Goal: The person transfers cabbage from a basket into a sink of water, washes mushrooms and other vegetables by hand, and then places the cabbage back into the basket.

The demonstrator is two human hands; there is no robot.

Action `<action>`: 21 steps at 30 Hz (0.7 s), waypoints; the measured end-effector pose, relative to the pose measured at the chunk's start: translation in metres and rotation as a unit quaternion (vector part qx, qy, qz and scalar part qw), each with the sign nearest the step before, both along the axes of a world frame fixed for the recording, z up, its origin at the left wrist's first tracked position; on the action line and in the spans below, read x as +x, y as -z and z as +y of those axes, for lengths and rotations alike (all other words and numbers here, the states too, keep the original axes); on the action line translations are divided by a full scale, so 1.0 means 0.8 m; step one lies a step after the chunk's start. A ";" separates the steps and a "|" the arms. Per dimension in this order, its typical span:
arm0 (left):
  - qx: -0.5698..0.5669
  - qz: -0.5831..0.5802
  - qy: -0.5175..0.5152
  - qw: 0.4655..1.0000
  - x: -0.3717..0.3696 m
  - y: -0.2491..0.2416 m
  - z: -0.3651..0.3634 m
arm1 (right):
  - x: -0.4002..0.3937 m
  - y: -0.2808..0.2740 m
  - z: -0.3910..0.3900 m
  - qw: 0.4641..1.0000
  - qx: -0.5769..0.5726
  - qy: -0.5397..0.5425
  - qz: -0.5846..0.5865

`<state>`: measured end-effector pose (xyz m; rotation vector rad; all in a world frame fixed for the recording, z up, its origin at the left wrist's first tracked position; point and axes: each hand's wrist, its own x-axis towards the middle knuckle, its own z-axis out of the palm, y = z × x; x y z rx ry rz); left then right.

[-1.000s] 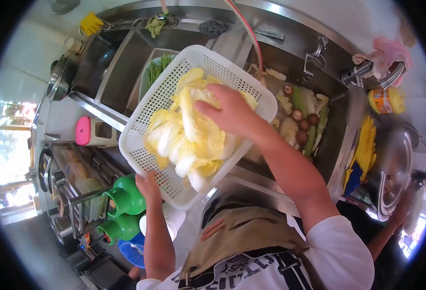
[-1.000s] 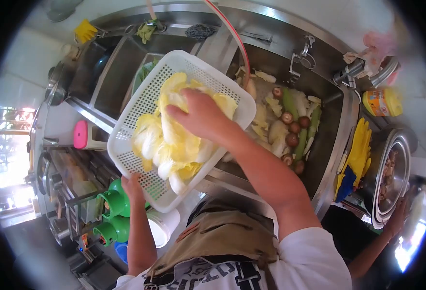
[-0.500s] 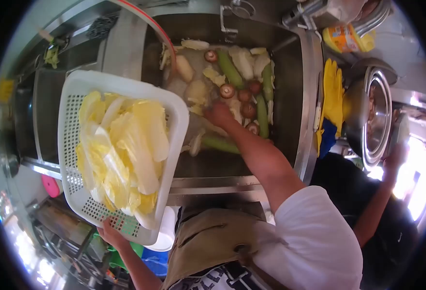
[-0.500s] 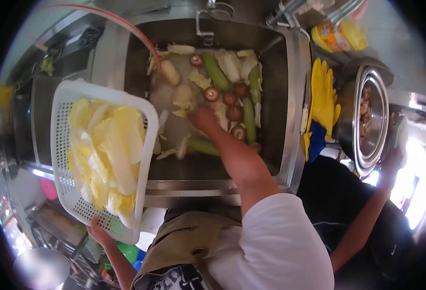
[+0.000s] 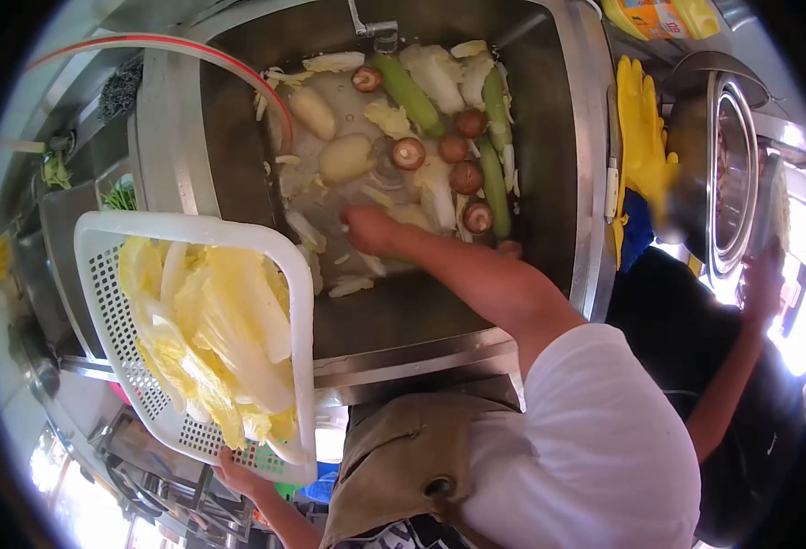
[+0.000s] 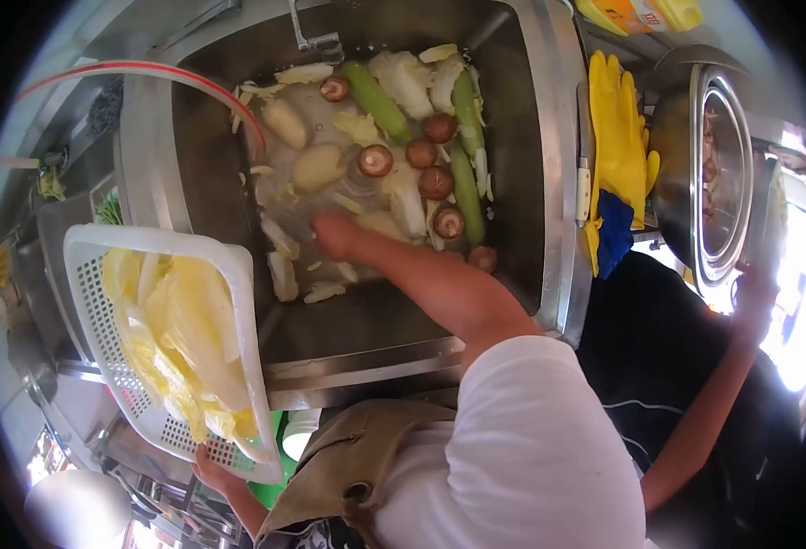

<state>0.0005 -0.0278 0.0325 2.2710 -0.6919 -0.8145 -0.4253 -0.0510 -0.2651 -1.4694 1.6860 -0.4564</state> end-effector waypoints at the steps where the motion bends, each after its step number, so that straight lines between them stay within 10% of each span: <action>1: -0.006 0.008 0.002 1.000 0.002 0.000 0.001 | 0.010 -0.004 0.019 0.999 -0.027 0.004 0.022; 4: -0.022 0.025 0.005 0.999 0.008 0.007 0.002 | 0.035 -0.084 0.030 0.985 0.088 0.101 0.107; 10: -0.020 0.015 0.024 0.999 0.010 0.005 0.004 | 0.042 -0.036 0.027 0.990 0.126 -0.059 0.026; 14: -0.015 0.002 0.019 1.000 0.020 0.008 0.008 | -0.013 -0.018 0.001 0.964 -0.002 0.256 -0.076; 21: -0.010 -0.019 0.025 0.999 0.022 0.013 0.005 | 0.008 -0.055 -0.046 0.976 0.215 0.037 0.003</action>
